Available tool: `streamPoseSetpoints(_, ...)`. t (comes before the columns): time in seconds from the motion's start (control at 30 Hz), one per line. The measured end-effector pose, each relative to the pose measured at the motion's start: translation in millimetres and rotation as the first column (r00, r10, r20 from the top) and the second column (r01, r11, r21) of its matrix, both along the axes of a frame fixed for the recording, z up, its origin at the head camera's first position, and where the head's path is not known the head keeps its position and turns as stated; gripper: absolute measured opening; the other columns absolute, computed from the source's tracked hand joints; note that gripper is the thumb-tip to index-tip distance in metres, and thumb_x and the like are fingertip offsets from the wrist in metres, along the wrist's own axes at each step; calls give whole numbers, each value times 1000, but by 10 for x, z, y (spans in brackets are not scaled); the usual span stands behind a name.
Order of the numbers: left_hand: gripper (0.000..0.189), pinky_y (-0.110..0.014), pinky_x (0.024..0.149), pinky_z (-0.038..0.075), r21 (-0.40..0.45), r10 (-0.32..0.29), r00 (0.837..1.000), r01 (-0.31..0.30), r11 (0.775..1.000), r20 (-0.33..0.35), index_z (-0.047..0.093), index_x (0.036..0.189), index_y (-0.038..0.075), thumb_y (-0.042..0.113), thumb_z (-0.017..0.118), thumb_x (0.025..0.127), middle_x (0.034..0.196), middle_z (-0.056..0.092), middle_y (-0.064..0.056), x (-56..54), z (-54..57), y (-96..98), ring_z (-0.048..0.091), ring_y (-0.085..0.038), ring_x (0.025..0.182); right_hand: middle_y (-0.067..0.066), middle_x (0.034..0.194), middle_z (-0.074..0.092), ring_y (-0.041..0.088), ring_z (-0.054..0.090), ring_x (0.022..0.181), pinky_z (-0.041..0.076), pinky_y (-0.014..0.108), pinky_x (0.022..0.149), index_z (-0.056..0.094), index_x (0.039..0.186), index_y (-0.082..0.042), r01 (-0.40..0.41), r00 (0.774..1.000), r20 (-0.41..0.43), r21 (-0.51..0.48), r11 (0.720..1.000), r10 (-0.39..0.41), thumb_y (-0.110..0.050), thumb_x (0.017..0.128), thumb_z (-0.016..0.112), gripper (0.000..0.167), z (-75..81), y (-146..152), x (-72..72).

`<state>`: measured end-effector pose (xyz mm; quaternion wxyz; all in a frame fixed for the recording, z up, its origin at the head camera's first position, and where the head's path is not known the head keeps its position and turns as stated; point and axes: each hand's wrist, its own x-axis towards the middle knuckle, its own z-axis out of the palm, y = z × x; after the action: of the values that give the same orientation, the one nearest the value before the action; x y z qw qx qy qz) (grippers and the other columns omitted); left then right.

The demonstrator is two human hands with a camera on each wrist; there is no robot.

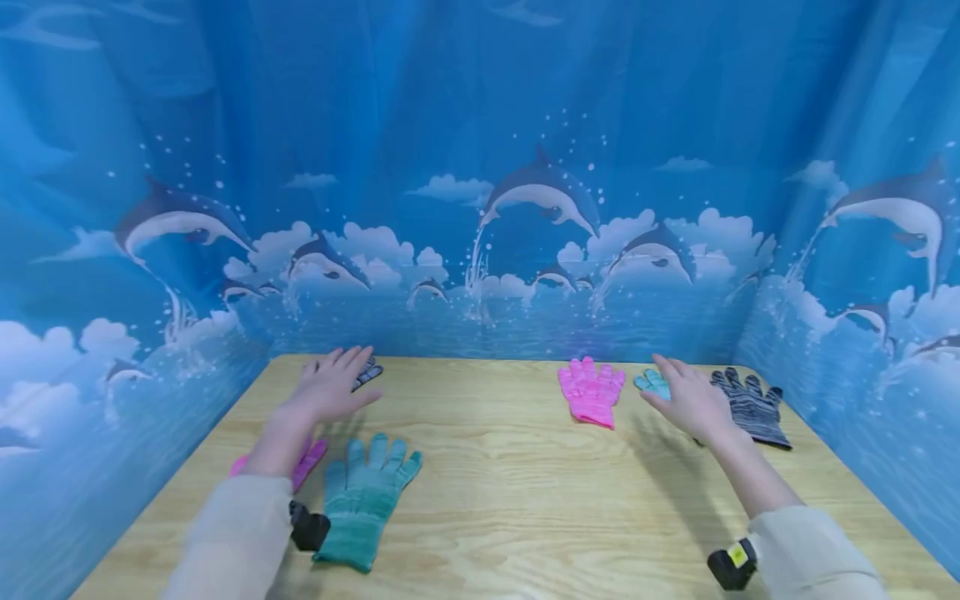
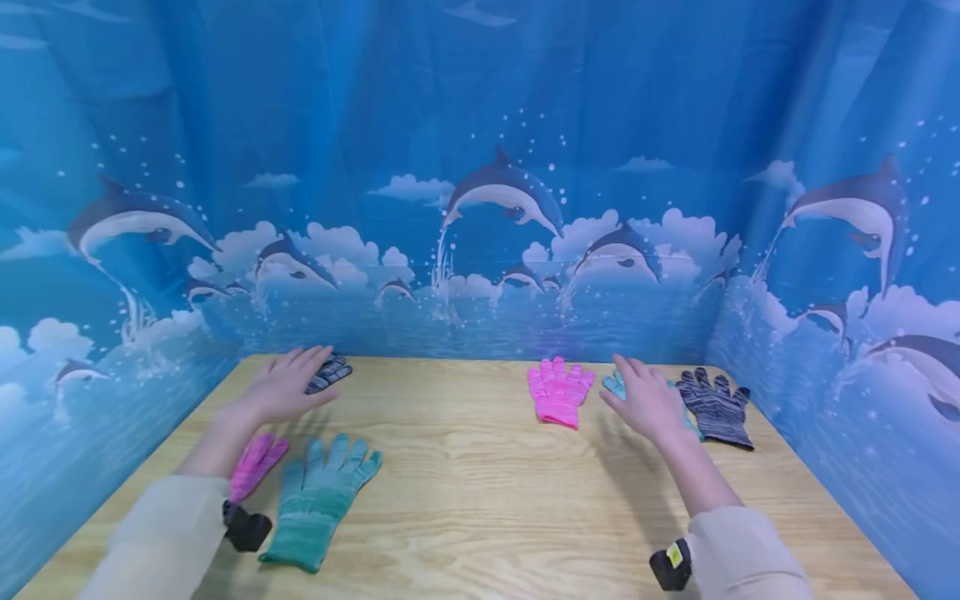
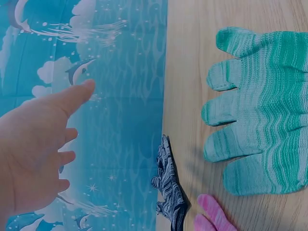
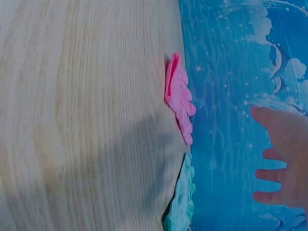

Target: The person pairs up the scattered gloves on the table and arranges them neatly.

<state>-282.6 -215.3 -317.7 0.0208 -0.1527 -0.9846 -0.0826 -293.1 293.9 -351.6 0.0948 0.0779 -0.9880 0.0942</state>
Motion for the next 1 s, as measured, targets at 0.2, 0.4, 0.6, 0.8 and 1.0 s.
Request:
streamPoseSetpoints(0.2, 73, -63, 103, 9, 5, -3, 1000, 3, 1000, -3, 23, 145, 2, 45, 50, 92, 147, 20, -26, 55, 24, -44, 16, -47, 133, 31, 134, 38, 52, 39, 116, 40, 62, 80, 32, 141, -1, -41, 999, -33, 26, 999, 42, -31, 90, 57, 64, 9, -87, -9)
streamPoseSetpoints(0.4, 69, -62, 103, 12, 2, 27, 999, -27, 1000, -37, 28, 143, 0, 41, 52, 92, 144, 25, -27, 77, -16, -126, 21, -46, 131, 29, 130, 44, 50, 41, 115, 39, 61, 84, 41, 136, 0, -84, 993, -82, 35, 996, 86, -23, 89, 58, 54, -3, -160, -14)
streamPoseSetpoints(0.6, 62, -63, 101, 18, 14, 73, 995, -72, 997, -72, 33, 140, -1, 32, 54, 93, 139, 34, -29, 30, -118, -263, 30, -48, 126, 26, 118, 55, 46, 50, 107, 41, 57, 85, 54, 124, 2, -127, 977, -164, 66, 990, 136, -15, 87, 61, 42, -14, -235, -22)
streamPoseSetpoints(0.8, 54, -64, 98, 22, -12, 111, 993, -112, 994, -47, 39, 135, -6, 25, 53, 92, 135, 38, -31, -84, -252, -372, 34, -49, 123, 18, 97, 63, 37, 58, 90, 48, 48, 70, 65, 105, 1, -146, 959, -237, 59, 987, 156, -8, 84, 64, 23, -29, -238, -18)
streamPoseSetpoints(1.0, 49, -63, 94, 28, -99, 141, 990, -139, 985, 11, 42, 131, -9, 21, 50, 93, 131, 41, -32, -188, -401, -451, 39, -49, 119, 15, 94, 63, 34, 58, 85, 49, 44, 65, 67, 102, -1, -132, 960, -240, 69, 989, 144, -9, 83, 64, 20, -47, -208, -9)
